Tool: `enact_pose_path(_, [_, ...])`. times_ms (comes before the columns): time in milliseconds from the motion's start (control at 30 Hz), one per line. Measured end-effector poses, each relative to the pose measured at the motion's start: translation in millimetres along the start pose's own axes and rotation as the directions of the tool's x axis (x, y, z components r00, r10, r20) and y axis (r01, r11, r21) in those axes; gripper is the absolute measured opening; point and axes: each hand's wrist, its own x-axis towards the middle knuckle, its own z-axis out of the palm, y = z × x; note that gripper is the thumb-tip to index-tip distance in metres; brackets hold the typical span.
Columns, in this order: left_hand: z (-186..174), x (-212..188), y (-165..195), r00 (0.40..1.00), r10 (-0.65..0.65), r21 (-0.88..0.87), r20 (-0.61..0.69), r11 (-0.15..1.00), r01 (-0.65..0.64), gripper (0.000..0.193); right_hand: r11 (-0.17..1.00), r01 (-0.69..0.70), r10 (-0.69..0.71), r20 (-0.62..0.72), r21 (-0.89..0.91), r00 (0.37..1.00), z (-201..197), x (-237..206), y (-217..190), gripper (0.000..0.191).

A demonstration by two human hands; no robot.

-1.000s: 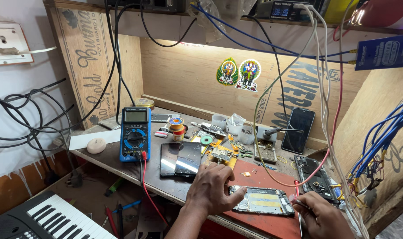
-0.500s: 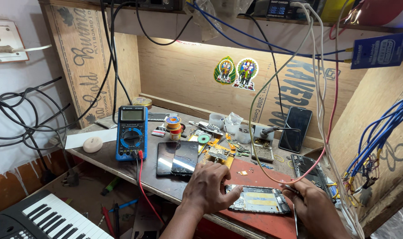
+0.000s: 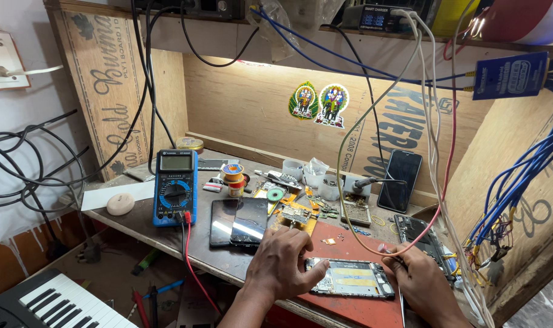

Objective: The person works at a cluttered repair bench on a disassembled smartphone lying on a red mat. They use a small handheld tool to pry and manipulate components inside the phone frame, steadying the device with the other hand and repositioning it during the work.

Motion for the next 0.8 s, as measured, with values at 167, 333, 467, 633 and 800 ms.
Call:
enact_pose_path(167, [-1, 0, 2, 0.998, -0.035, 0.014, 0.048, 0.999, 0.035, 0.034, 0.985, 0.170, -0.171, -0.099, -0.018, 0.980, -2, -1, 0, 0.020])
enact_pose_path(333, [-2, 0, 3, 1.000, -0.010, 0.012, 0.013, 1.000, 0.010, 0.035, 0.990, 0.127, -0.132, -0.087, -0.060, 0.987, -3, -9, -4, 0.020])
enact_pose_path(467, [-2, 0, 3, 1.000, -0.007, 0.011, 0.014, 1.000, 0.007, 0.035, 0.994, 0.109, -0.109, -0.071, -0.005, 0.992, -7, -12, -5, 0.016])
enact_pose_path(633, [-2, -1, 2, 1.000, 0.008, 0.018, 0.001, 1.000, -0.008, 0.035, 0.992, 0.124, -0.122, -0.053, 0.039, 0.991, -11, -16, -2, 0.013])
enact_pose_path(800, [0, 0, 1, 1.000, -0.001, 0.026, 0.014, 1.000, 0.000, 0.034, 0.996, 0.091, -0.091, -0.010, 0.011, 0.996, -14, -18, 1, 0.011])
